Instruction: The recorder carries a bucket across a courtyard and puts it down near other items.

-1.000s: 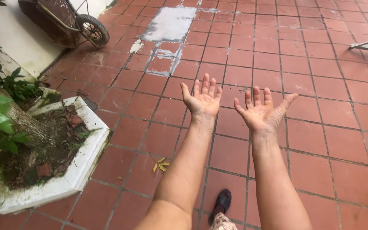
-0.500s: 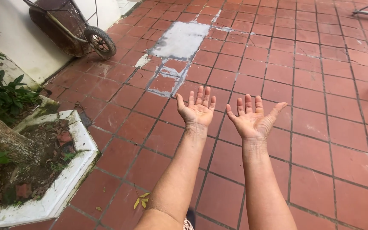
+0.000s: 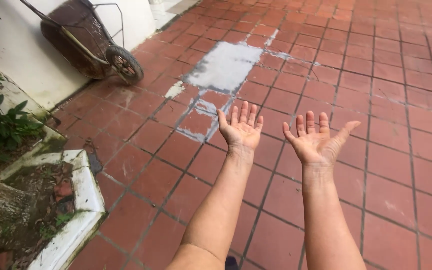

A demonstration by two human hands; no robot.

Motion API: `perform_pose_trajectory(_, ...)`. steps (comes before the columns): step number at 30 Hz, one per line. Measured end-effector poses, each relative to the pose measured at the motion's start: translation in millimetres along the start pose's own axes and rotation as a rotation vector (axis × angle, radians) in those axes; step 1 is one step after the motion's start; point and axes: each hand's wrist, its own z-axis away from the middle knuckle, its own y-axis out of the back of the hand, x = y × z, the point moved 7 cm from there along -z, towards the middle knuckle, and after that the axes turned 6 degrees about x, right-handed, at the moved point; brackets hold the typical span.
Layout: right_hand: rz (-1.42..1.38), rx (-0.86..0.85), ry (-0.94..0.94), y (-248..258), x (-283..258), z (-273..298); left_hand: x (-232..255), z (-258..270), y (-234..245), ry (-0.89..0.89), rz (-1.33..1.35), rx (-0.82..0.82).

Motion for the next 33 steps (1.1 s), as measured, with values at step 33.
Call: perform_pose_trajectory(33,-0.038,-0.023,-0.177,-159.8,-34.9,-632.9,-78.2,-556.4,-222.9,-0.232,0.061,0.071)
